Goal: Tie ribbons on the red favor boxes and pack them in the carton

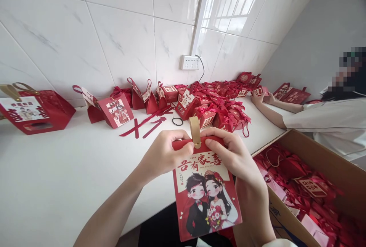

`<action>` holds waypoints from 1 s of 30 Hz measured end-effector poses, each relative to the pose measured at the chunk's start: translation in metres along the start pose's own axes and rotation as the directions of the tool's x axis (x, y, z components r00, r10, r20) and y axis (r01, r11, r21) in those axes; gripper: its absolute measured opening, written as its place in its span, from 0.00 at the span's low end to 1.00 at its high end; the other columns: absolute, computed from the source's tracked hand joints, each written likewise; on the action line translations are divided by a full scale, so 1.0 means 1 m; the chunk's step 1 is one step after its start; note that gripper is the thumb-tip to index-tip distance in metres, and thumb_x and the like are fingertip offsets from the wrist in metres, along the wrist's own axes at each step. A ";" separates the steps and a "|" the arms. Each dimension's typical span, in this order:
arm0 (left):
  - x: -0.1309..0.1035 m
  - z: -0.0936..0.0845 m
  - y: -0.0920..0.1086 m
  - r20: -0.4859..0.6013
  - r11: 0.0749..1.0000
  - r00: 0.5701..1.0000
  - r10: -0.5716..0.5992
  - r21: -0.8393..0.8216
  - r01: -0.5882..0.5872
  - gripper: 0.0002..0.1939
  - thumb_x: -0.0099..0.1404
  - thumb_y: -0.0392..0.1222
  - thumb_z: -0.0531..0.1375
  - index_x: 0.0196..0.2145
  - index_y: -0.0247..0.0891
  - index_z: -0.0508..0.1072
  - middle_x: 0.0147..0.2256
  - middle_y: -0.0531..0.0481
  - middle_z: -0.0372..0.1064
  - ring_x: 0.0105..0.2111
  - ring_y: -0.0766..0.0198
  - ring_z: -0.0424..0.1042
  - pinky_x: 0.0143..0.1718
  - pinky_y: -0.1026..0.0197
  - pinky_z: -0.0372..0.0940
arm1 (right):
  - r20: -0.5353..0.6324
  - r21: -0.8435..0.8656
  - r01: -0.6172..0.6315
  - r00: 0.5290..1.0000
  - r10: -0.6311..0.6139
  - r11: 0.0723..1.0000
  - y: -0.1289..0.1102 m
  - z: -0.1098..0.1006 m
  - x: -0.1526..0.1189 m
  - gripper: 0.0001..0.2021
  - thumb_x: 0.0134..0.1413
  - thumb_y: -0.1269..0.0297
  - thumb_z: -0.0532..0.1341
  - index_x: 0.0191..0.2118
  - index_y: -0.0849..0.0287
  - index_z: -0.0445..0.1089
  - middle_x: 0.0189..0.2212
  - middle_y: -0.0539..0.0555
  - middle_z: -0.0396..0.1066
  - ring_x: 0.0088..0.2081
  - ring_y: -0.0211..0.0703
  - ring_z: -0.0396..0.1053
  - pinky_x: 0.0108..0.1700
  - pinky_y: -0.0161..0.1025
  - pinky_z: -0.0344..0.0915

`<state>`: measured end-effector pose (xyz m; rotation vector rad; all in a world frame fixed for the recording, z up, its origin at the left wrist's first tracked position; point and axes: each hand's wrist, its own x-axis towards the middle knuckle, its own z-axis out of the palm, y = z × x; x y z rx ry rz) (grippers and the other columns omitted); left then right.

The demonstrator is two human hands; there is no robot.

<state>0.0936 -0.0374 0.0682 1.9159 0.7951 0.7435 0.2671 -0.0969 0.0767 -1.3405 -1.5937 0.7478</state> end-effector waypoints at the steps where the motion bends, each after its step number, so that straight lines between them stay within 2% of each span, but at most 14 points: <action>1: 0.000 0.001 0.000 -0.011 1.000 1.000 -0.001 0.010 0.001 0.08 0.59 0.39 0.54 0.26 0.37 0.71 0.23 0.54 0.66 0.22 0.68 0.64 0.21 0.67 0.57 | -0.003 0.005 0.000 1.000 0.000 1.000 0.000 0.001 0.000 0.11 0.56 0.67 0.53 0.37 0.57 0.73 0.31 0.50 0.73 0.31 0.38 0.68 0.31 0.32 0.63; 7: -0.002 0.003 0.002 -0.069 0.999 0.998 0.006 0.054 -0.002 0.08 0.59 0.39 0.54 0.24 0.37 0.69 0.21 0.55 0.61 0.22 0.69 0.59 0.20 0.67 0.54 | -0.079 -0.045 0.002 0.997 -0.006 0.999 -0.002 0.007 0.003 0.06 0.54 0.64 0.57 0.31 0.59 0.70 0.26 0.49 0.70 0.27 0.36 0.66 0.28 0.31 0.61; 13: -0.001 0.004 0.001 -0.092 0.999 0.996 0.014 0.038 -0.010 0.10 0.59 0.39 0.53 0.21 0.37 0.65 0.21 0.55 0.60 0.22 0.69 0.58 0.20 0.67 0.53 | -0.052 -0.056 0.020 0.998 -0.023 0.998 -0.003 0.008 0.005 0.04 0.52 0.69 0.56 0.31 0.58 0.68 0.27 0.48 0.71 0.28 0.36 0.67 0.29 0.31 0.63; 20: -0.002 0.005 0.001 -0.098 0.998 0.995 0.027 0.060 -0.021 0.11 0.60 0.41 0.53 0.21 0.37 0.63 0.20 0.56 0.58 0.21 0.69 0.57 0.22 0.66 0.53 | -0.032 -0.089 0.028 0.999 -0.031 0.996 -0.005 0.004 0.006 0.05 0.53 0.68 0.56 0.32 0.58 0.68 0.27 0.48 0.71 0.28 0.36 0.67 0.30 0.31 0.64; 22: 0.002 0.006 -0.001 -0.100 0.996 0.995 0.032 0.092 -0.022 0.11 0.61 0.40 0.53 0.22 0.38 0.63 0.20 0.56 0.59 0.21 0.69 0.58 0.23 0.66 0.53 | -0.016 -0.123 0.031 0.999 -0.034 0.992 0.000 0.005 0.009 0.05 0.54 0.68 0.55 0.33 0.58 0.68 0.28 0.48 0.70 0.29 0.37 0.68 0.32 0.32 0.65; 24: 0.008 0.007 -0.008 -0.148 0.984 0.988 0.046 0.177 -0.020 0.11 0.61 0.40 0.52 0.21 0.38 0.63 0.20 0.56 0.59 0.21 0.69 0.58 0.23 0.66 0.53 | -0.069 -0.188 0.049 0.996 -0.063 0.981 0.010 0.011 0.014 0.05 0.55 0.68 0.55 0.36 0.58 0.68 0.32 0.51 0.71 0.33 0.40 0.69 0.38 0.36 0.67; 26: 0.017 0.010 -0.018 -0.259 0.944 0.961 0.101 0.329 -0.011 0.11 0.61 0.39 0.52 0.21 0.38 0.62 0.20 0.56 0.59 0.21 0.68 0.59 0.23 0.65 0.53 | -0.221 -0.275 0.062 0.967 -0.125 0.959 0.022 0.019 0.018 0.09 0.54 0.66 0.58 0.42 0.57 0.67 0.43 0.56 0.69 0.45 0.47 0.68 0.49 0.45 0.65; 28: 0.023 0.015 -0.029 -0.361 0.858 0.904 0.228 0.513 -0.011 0.11 0.62 0.39 0.52 0.23 0.37 0.64 0.21 0.53 0.61 0.21 0.67 0.60 0.23 0.65 0.52 | -0.351 -0.289 0.059 0.922 -0.164 0.955 0.032 0.028 0.017 0.18 0.53 0.61 0.60 0.50 0.58 0.63 0.52 0.61 0.62 0.55 0.52 0.60 0.56 0.52 0.59; 29: 0.025 0.019 -0.033 -0.382 0.798 0.872 0.307 0.603 -0.016 0.11 0.63 0.39 0.51 0.24 0.37 0.65 0.22 0.52 0.63 0.21 0.66 0.62 0.22 0.64 0.52 | -0.355 -0.237 0.057 0.924 -0.141 0.970 0.035 0.033 0.015 0.22 0.54 0.57 0.60 0.53 0.58 0.60 0.54 0.63 0.59 0.57 0.53 0.59 0.56 0.53 0.58; 30: 0.025 0.023 -0.036 -0.377 0.728 0.842 0.386 0.685 -0.027 0.12 0.64 0.38 0.50 0.25 0.36 0.66 0.23 0.50 0.64 0.22 0.65 0.64 0.22 0.64 0.53 | -0.310 -0.146 0.056 0.946 -0.100 0.988 0.037 0.037 0.012 0.23 0.55 0.55 0.59 0.54 0.58 0.58 0.55 0.63 0.59 0.56 0.52 0.60 0.55 0.52 0.60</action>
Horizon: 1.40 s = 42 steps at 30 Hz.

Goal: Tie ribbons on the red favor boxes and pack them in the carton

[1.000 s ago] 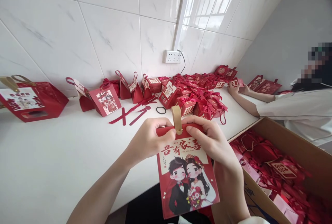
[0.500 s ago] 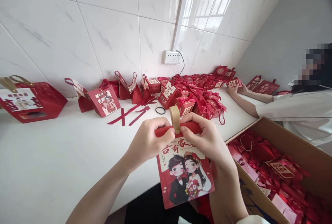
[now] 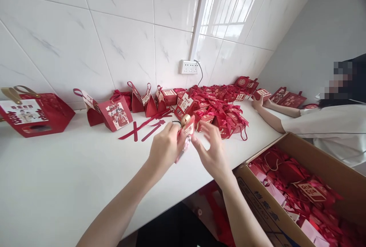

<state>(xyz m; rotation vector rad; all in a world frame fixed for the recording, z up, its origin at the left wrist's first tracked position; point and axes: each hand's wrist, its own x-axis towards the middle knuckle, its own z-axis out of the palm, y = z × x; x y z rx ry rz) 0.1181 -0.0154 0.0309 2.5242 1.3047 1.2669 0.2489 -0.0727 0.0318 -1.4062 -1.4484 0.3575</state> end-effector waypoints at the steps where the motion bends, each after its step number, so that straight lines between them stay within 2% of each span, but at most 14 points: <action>1: -0.003 0.004 0.002 -0.036 0.995 0.997 0.066 0.080 -0.063 0.12 0.65 0.38 0.50 0.26 0.36 0.67 0.24 0.49 0.65 0.23 0.64 0.65 0.22 0.64 0.53 | 0.086 0.099 -0.037 0.996 0.028 0.994 0.000 0.003 -0.004 0.23 0.57 0.52 0.56 0.55 0.58 0.57 0.54 0.63 0.61 0.54 0.50 0.63 0.53 0.49 0.63; 4: -0.014 0.011 0.013 -0.081 0.941 0.964 0.253 0.252 -0.226 0.11 0.65 0.34 0.51 0.29 0.34 0.71 0.24 0.47 0.67 0.24 0.61 0.68 0.22 0.63 0.57 | 0.239 0.305 -0.122 0.970 0.049 0.944 -0.003 0.010 -0.011 0.21 0.59 0.50 0.52 0.52 0.59 0.58 0.47 0.59 0.67 0.44 0.45 0.70 0.46 0.41 0.67; 8: -0.024 0.005 0.030 -0.047 0.912 0.919 0.391 0.158 -0.379 0.14 0.60 0.42 0.56 0.39 0.28 0.72 0.34 0.38 0.72 0.37 0.52 0.72 0.28 0.59 0.67 | -0.029 0.287 -0.175 0.981 0.191 0.942 0.007 0.007 -0.001 0.16 0.56 0.50 0.56 0.37 0.60 0.64 0.29 0.52 0.69 0.32 0.41 0.69 0.35 0.36 0.66; 11: -0.020 -0.011 0.031 -0.005 0.907 0.915 0.403 -0.132 -0.400 0.09 0.59 0.44 0.58 0.31 0.35 0.72 0.38 0.41 0.73 0.42 0.54 0.72 0.37 0.59 0.70 | -0.101 0.213 -0.211 0.967 0.236 0.954 0.017 -0.008 0.008 0.17 0.54 0.49 0.56 0.28 0.60 0.64 0.22 0.49 0.64 0.25 0.38 0.63 0.27 0.34 0.61; 14: -0.010 -0.028 0.020 -0.123 0.912 0.958 0.261 -0.294 -0.286 0.06 0.60 0.41 0.58 0.34 0.37 0.71 0.37 0.45 0.73 0.43 0.59 0.71 0.48 0.56 0.66 | 0.092 0.126 -0.199 0.978 0.189 0.972 0.015 -0.028 0.009 0.18 0.54 0.51 0.56 0.24 0.61 0.64 0.20 0.48 0.61 0.22 0.35 0.57 0.23 0.32 0.54; 16: -0.004 -0.034 0.012 -0.090 0.933 0.993 0.080 -0.344 -0.106 0.14 0.60 0.43 0.60 0.43 0.37 0.69 0.42 0.45 0.70 0.45 0.58 0.69 0.49 0.55 0.65 | 0.226 0.087 -0.166 0.964 0.142 0.982 0.008 -0.036 0.006 0.17 0.56 0.53 0.56 0.23 0.61 0.64 0.19 0.47 0.59 0.22 0.33 0.54 0.23 0.32 0.51; 18: 0.001 -0.035 0.006 0.164 0.892 0.986 -0.034 -0.440 0.104 0.17 0.60 0.48 0.59 0.46 0.39 0.68 0.41 0.47 0.70 0.40 0.60 0.70 0.41 0.58 0.67 | 0.296 0.101 -0.141 0.949 0.106 0.985 0.000 -0.039 0.004 0.16 0.56 0.56 0.57 0.23 0.61 0.65 0.19 0.47 0.58 0.22 0.32 0.53 0.23 0.31 0.50; 20: 0.004 -0.034 0.002 0.421 0.820 0.906 -0.040 -0.505 0.271 0.13 0.62 0.50 0.57 0.39 0.39 0.71 0.32 0.53 0.70 0.29 0.66 0.68 0.29 0.64 0.64 | 0.302 0.132 -0.135 0.949 0.090 0.982 -0.005 -0.038 0.002 0.16 0.57 0.56 0.56 0.23 0.61 0.65 0.19 0.47 0.58 0.22 0.32 0.53 0.23 0.31 0.51; 22: 0.006 -0.033 0.001 0.496 0.790 0.868 -0.030 -0.520 0.325 0.13 0.63 0.51 0.55 0.31 0.38 0.71 0.24 0.56 0.64 0.23 0.69 0.62 0.23 0.66 0.58 | 0.253 0.132 -0.112 0.964 0.076 0.985 -0.007 -0.035 0.002 0.17 0.57 0.56 0.56 0.23 0.61 0.65 0.18 0.47 0.58 0.22 0.32 0.53 0.23 0.31 0.51; 32: 0.000 -0.031 0.010 0.425 0.852 0.905 0.016 -0.479 0.210 0.13 0.63 0.46 0.55 0.24 0.38 0.64 0.19 0.59 0.58 0.20 0.71 0.57 0.22 0.68 0.54 | -0.023 0.226 -0.019 0.999 0.025 0.974 0.008 -0.026 0.006 0.09 0.54 0.60 0.59 0.28 0.58 0.67 0.29 0.51 0.68 0.34 0.41 0.68 0.38 0.38 0.66; 34: -0.002 -0.028 0.010 0.282 0.899 0.958 -0.050 -0.406 0.166 0.12 0.62 0.43 0.55 0.23 0.38 0.63 0.18 0.59 0.58 0.19 0.71 0.57 0.21 0.67 0.54 | -0.204 0.104 0.070 0.978 -0.047 0.992 0.007 -0.023 0.003 0.08 0.53 0.60 0.61 0.37 0.57 0.67 0.37 0.54 0.69 0.42 0.46 0.68 0.47 0.44 0.66; 36: -0.003 -0.026 0.010 0.040 0.947 0.993 -0.108 -0.298 0.115 0.11 0.61 0.41 0.55 0.23 0.38 0.62 0.19 0.58 0.61 0.19 0.71 0.60 0.21 0.67 0.55 | -0.280 -0.066 0.143 0.947 -0.156 0.988 0.002 -0.016 -0.006 0.20 0.51 0.59 0.64 0.49 0.55 0.62 0.47 0.58 0.65 0.52 0.50 0.62 0.54 0.51 0.62; 39: -0.006 -0.023 0.010 -0.217 0.977 0.969 -0.119 -0.200 0.076 0.08 0.62 0.40 0.55 0.26 0.38 0.62 0.22 0.55 0.66 0.22 0.69 0.67 0.23 0.67 0.59 | 0.002 -0.212 0.221 0.974 -0.225 0.952 -0.006 0.001 -0.025 0.32 0.48 0.57 0.66 0.58 0.57 0.55 0.56 0.64 0.58 0.58 0.54 0.59 0.55 0.53 0.63; 42: -0.011 -0.026 0.015 -0.145 0.943 0.979 -0.141 -0.321 0.088 0.04 0.62 0.40 0.56 0.32 0.38 0.65 0.28 0.52 0.70 0.26 0.67 0.72 0.25 0.67 0.65 | 0.095 -0.182 0.227 0.972 -0.213 0.957 -0.003 0.016 -0.036 0.28 0.54 0.62 0.60 0.59 0.59 0.54 0.59 0.67 0.56 0.55 0.55 0.63 0.48 0.49 0.70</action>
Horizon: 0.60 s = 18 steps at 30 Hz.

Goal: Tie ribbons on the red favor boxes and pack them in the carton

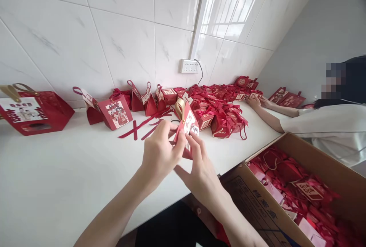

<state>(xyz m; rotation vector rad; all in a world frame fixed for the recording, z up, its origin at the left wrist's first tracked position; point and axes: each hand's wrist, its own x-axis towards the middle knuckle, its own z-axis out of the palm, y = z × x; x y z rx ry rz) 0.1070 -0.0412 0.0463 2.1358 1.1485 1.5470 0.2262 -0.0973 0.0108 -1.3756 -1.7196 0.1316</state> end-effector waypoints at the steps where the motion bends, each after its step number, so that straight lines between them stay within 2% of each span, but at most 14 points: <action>1: -0.002 -0.002 0.002 0.060 0.998 0.998 -0.003 -0.065 0.007 0.05 0.62 0.41 0.57 0.35 0.38 0.66 0.31 0.51 0.71 0.29 0.66 0.74 0.25 0.68 0.67 | -0.039 0.043 -0.025 0.999 0.027 0.999 0.003 0.003 0.000 0.23 0.57 0.65 0.56 0.58 0.59 0.57 0.56 0.66 0.61 0.52 0.53 0.67 0.45 0.47 0.71; 3: -0.003 -0.006 0.005 0.172 0.980 0.985 0.024 -0.200 0.011 0.13 0.60 0.44 0.59 0.42 0.38 0.66 0.38 0.48 0.72 0.35 0.63 0.75 0.27 0.67 0.70 | -0.115 0.194 -0.105 0.985 0.129 0.975 0.013 0.003 0.003 0.16 0.58 0.69 0.51 0.52 0.57 0.64 0.46 0.60 0.72 0.45 0.48 0.73 0.41 0.44 0.72; 5: -0.001 -0.011 0.005 0.181 0.956 0.983 0.031 -0.291 0.023 0.16 0.59 0.46 0.60 0.44 0.39 0.66 0.41 0.47 0.70 0.37 0.62 0.75 0.28 0.67 0.72 | -0.084 0.422 -0.205 0.961 0.263 0.883 0.022 -0.005 0.008 0.13 0.56 0.68 0.53 0.46 0.56 0.68 0.37 0.55 0.76 0.41 0.47 0.74 0.39 0.42 0.72; 8: 0.008 -0.019 -0.002 -0.029 0.965 0.999 -0.027 -0.261 0.019 0.11 0.59 0.45 0.60 0.39 0.39 0.68 0.39 0.48 0.66 0.37 0.64 0.72 0.29 0.66 0.72 | 0.137 0.695 -0.352 0.921 0.366 0.627 0.028 -0.021 0.011 0.13 0.51 0.64 0.58 0.44 0.56 0.71 0.37 0.54 0.76 0.41 0.50 0.74 0.40 0.43 0.72; 9: 0.012 -0.021 -0.005 -0.081 0.975 0.996 -0.043 -0.223 0.024 0.10 0.59 0.45 0.60 0.38 0.39 0.69 0.40 0.48 0.66 0.38 0.64 0.70 0.32 0.65 0.72 | 0.204 0.730 -0.395 0.905 0.374 0.557 0.028 -0.025 0.010 0.14 0.50 0.63 0.59 0.44 0.56 0.71 0.36 0.54 0.77 0.40 0.50 0.74 0.39 0.43 0.72; 10: 0.016 -0.023 -0.008 -0.088 0.980 0.994 -0.061 -0.197 0.043 0.11 0.59 0.46 0.61 0.39 0.40 0.69 0.41 0.48 0.66 0.40 0.63 0.69 0.35 0.64 0.71 | 0.253 0.743 -0.431 0.889 0.382 0.511 0.026 -0.028 0.009 0.15 0.49 0.63 0.60 0.44 0.57 0.71 0.35 0.53 0.77 0.39 0.50 0.74 0.38 0.43 0.72; 11: 0.019 -0.024 -0.011 -0.041 0.978 0.995 -0.089 -0.192 0.080 0.13 0.59 0.47 0.60 0.41 0.41 0.70 0.42 0.48 0.67 0.42 0.62 0.69 0.38 0.62 0.70 | 0.284 0.745 -0.457 0.877 0.388 0.487 0.025 -0.030 0.007 0.15 0.48 0.63 0.61 0.44 0.57 0.72 0.34 0.53 0.77 0.38 0.50 0.75 0.37 0.43 0.72; 13: 0.026 -0.027 -0.015 0.163 0.951 0.975 -0.153 -0.245 0.190 0.16 0.60 0.51 0.59 0.43 0.41 0.71 0.42 0.48 0.70 0.42 0.61 0.70 0.41 0.61 0.69 | 0.330 0.728 -0.494 0.860 0.388 0.475 0.020 -0.032 0.004 0.16 0.47 0.63 0.61 0.44 0.56 0.72 0.33 0.52 0.77 0.37 0.49 0.75 0.36 0.42 0.72; 15: 0.030 -0.028 -0.018 0.371 0.893 0.911 -0.178 -0.327 0.308 0.17 0.61 0.54 0.58 0.40 0.40 0.73 0.39 0.48 0.73 0.39 0.62 0.72 0.40 0.61 0.69 | 0.379 0.708 -0.517 0.853 0.360 0.482 0.016 -0.032 0.003 0.16 0.48 0.63 0.61 0.45 0.55 0.72 0.33 0.52 0.77 0.37 0.49 0.75 0.36 0.41 0.72; 17: 0.032 -0.028 -0.020 0.460 0.843 0.870 -0.179 -0.384 0.377 0.17 0.61 0.55 0.57 0.35 0.38 0.74 0.33 0.48 0.74 0.34 0.63 0.73 0.37 0.62 0.69 | 0.422 0.686 -0.534 0.845 0.328 0.494 0.013 -0.033 0.003 0.15 0.49 0.62 0.61 0.45 0.54 0.72 0.33 0.52 0.77 0.37 0.48 0.75 0.35 0.41 0.72; 18: 0.033 -0.028 -0.021 0.461 0.831 0.868 -0.186 -0.397 0.389 0.17 0.60 0.54 0.58 0.34 0.37 0.75 0.31 0.49 0.74 0.31 0.63 0.73 0.35 0.63 0.69 | 0.439 0.673 -0.542 0.840 0.318 0.503 0.012 -0.033 0.004 0.15 0.49 0.61 0.61 0.45 0.54 0.72 0.33 0.52 0.77 0.36 0.48 0.75 0.35 0.41 0.72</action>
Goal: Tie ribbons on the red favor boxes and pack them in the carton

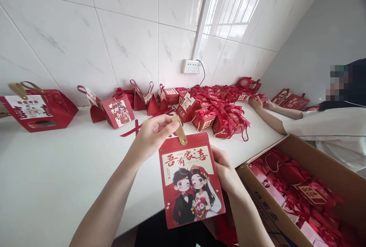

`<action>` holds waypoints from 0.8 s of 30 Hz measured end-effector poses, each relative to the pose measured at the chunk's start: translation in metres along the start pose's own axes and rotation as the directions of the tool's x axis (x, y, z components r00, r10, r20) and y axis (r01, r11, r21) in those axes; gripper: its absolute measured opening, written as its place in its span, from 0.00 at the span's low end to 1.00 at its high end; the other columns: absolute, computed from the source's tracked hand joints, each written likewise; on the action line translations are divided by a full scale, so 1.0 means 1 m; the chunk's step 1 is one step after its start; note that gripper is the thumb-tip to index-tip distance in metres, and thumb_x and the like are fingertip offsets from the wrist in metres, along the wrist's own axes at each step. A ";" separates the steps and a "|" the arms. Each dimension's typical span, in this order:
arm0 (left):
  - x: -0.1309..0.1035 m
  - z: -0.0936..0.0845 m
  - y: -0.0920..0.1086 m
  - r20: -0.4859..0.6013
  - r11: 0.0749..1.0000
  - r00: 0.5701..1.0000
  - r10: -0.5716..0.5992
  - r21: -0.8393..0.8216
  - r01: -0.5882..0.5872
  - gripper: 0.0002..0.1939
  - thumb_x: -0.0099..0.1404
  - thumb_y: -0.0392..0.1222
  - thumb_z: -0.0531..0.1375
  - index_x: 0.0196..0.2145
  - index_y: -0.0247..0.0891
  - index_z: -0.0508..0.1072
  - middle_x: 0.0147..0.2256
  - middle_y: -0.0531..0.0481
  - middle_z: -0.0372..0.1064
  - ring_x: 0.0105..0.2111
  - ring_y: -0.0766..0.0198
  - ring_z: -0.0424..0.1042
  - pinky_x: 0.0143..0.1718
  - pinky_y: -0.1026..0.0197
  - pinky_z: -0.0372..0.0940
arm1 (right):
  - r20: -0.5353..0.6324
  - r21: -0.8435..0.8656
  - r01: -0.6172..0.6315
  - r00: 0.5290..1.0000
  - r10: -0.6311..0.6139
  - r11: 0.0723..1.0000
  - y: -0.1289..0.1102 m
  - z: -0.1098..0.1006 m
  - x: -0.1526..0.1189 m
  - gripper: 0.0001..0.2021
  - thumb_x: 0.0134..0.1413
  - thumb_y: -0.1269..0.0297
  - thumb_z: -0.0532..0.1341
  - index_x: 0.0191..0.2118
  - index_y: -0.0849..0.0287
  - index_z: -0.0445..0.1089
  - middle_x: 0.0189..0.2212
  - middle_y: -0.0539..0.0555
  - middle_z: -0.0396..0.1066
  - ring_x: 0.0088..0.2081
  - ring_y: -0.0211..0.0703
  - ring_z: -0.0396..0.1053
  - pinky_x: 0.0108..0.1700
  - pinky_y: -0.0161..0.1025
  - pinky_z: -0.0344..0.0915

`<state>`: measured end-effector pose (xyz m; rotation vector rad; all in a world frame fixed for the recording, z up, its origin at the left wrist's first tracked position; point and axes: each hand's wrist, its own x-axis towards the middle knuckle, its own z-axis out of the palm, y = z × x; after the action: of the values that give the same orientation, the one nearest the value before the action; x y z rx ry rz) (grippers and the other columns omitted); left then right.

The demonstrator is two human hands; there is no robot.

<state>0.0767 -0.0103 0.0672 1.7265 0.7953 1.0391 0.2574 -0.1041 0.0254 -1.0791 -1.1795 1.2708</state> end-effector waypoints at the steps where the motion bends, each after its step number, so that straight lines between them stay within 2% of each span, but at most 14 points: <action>1: 0.000 0.000 -0.001 -0.021 1.000 1.000 -0.001 -0.004 0.001 0.16 0.60 0.54 0.59 0.33 0.37 0.75 0.30 0.49 0.74 0.29 0.64 0.73 0.32 0.63 0.69 | 0.009 -0.018 -0.007 1.000 0.007 1.000 -0.001 0.000 0.000 0.15 0.50 0.60 0.61 0.45 0.54 0.72 0.33 0.52 0.76 0.36 0.48 0.75 0.34 0.41 0.72; 6: 0.000 -0.002 -0.001 -0.120 0.999 0.993 -0.008 0.035 0.012 0.12 0.57 0.51 0.62 0.30 0.38 0.77 0.26 0.51 0.74 0.23 0.66 0.70 0.24 0.66 0.67 | 0.025 -0.077 -0.014 1.000 0.016 0.997 -0.003 -0.002 -0.001 0.15 0.51 0.58 0.61 0.44 0.54 0.73 0.31 0.52 0.76 0.34 0.48 0.74 0.32 0.40 0.72; 11: -0.001 -0.004 0.002 -0.081 0.998 0.995 -0.053 0.025 0.055 0.12 0.57 0.49 0.62 0.24 0.38 0.76 0.21 0.53 0.71 0.19 0.68 0.69 0.19 0.67 0.65 | 0.085 -0.023 -0.051 0.995 0.053 0.998 -0.004 -0.002 -0.004 0.15 0.52 0.60 0.61 0.46 0.53 0.72 0.31 0.51 0.76 0.33 0.47 0.74 0.33 0.40 0.71; 15: 0.001 -0.005 0.001 -0.062 0.996 0.994 -0.086 -0.009 0.086 0.12 0.56 0.50 0.62 0.25 0.38 0.76 0.22 0.52 0.72 0.19 0.67 0.70 0.17 0.67 0.64 | 0.122 -0.023 -0.065 0.990 0.067 0.998 -0.003 -0.005 -0.002 0.15 0.53 0.59 0.61 0.47 0.55 0.71 0.32 0.51 0.76 0.32 0.46 0.75 0.35 0.41 0.72; 17: 0.000 -0.004 0.002 -0.074 0.997 0.995 -0.069 -0.030 0.067 0.11 0.57 0.48 0.61 0.25 0.38 0.75 0.22 0.53 0.72 0.19 0.68 0.70 0.18 0.68 0.65 | 0.102 -0.059 -0.055 0.993 0.061 0.997 -0.001 -0.010 0.001 0.16 0.54 0.57 0.60 0.47 0.56 0.70 0.33 0.53 0.76 0.34 0.47 0.75 0.36 0.42 0.72; 19: -0.002 -0.002 0.004 -0.122 0.999 0.992 -0.036 -0.013 0.035 0.10 0.58 0.47 0.61 0.25 0.38 0.74 0.23 0.53 0.72 0.21 0.68 0.71 0.19 0.68 0.65 | -0.043 -0.188 0.017 0.999 -0.026 0.982 0.002 -0.015 0.006 0.17 0.55 0.54 0.59 0.47 0.57 0.69 0.36 0.56 0.76 0.38 0.48 0.74 0.39 0.44 0.72; 20: -0.004 -0.001 0.006 -0.145 1.000 0.989 -0.020 0.011 0.022 0.10 0.59 0.46 0.60 0.26 0.38 0.74 0.23 0.53 0.72 0.21 0.67 0.71 0.19 0.68 0.65 | -0.158 -0.295 0.075 0.979 -0.126 0.953 0.003 -0.017 0.007 0.17 0.56 0.53 0.58 0.46 0.58 0.69 0.38 0.57 0.75 0.41 0.49 0.73 0.43 0.46 0.71; 21: -0.006 0.002 0.007 -0.160 0.999 0.987 -0.005 0.044 0.012 0.10 0.59 0.47 0.60 0.26 0.38 0.73 0.23 0.53 0.72 0.22 0.67 0.72 0.20 0.68 0.66 | -0.259 -0.414 0.132 0.931 -0.256 0.900 0.003 -0.017 0.009 0.15 0.57 0.53 0.57 0.44 0.57 0.69 0.40 0.58 0.74 0.44 0.50 0.72 0.46 0.48 0.69; 22: -0.008 0.005 0.008 -0.168 0.996 0.986 0.017 0.088 -0.002 0.11 0.60 0.47 0.59 0.25 0.38 0.72 0.23 0.54 0.72 0.23 0.66 0.72 0.20 0.68 0.66 | -0.312 -0.529 0.184 0.866 -0.391 0.828 0.004 -0.015 0.009 0.14 0.57 0.54 0.57 0.43 0.57 0.69 0.41 0.58 0.72 0.47 0.50 0.70 0.49 0.49 0.67; 23: -0.011 0.009 0.008 -0.172 0.989 0.984 0.050 0.148 -0.024 0.11 0.60 0.46 0.59 0.25 0.38 0.71 0.23 0.54 0.71 0.23 0.66 0.72 0.22 0.68 0.67 | -0.304 -0.624 0.229 0.809 -0.502 0.747 0.004 -0.011 0.009 0.12 0.57 0.55 0.58 0.42 0.56 0.68 0.43 0.58 0.71 0.49 0.49 0.68 0.51 0.49 0.66; 24: -0.013 0.014 0.007 -0.177 0.973 0.979 0.096 0.222 -0.055 0.10 0.61 0.45 0.58 0.25 0.38 0.70 0.23 0.54 0.71 0.24 0.66 0.72 0.24 0.68 0.68 | -0.246 -0.690 0.277 0.779 -0.576 0.669 0.005 -0.005 0.008 0.11 0.56 0.56 0.59 0.42 0.56 0.68 0.44 0.59 0.70 0.50 0.49 0.68 0.52 0.49 0.65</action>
<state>0.0839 -0.0292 0.0675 1.8733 0.9993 1.2173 0.2614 -0.0954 0.0204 -1.3517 -1.4142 0.1869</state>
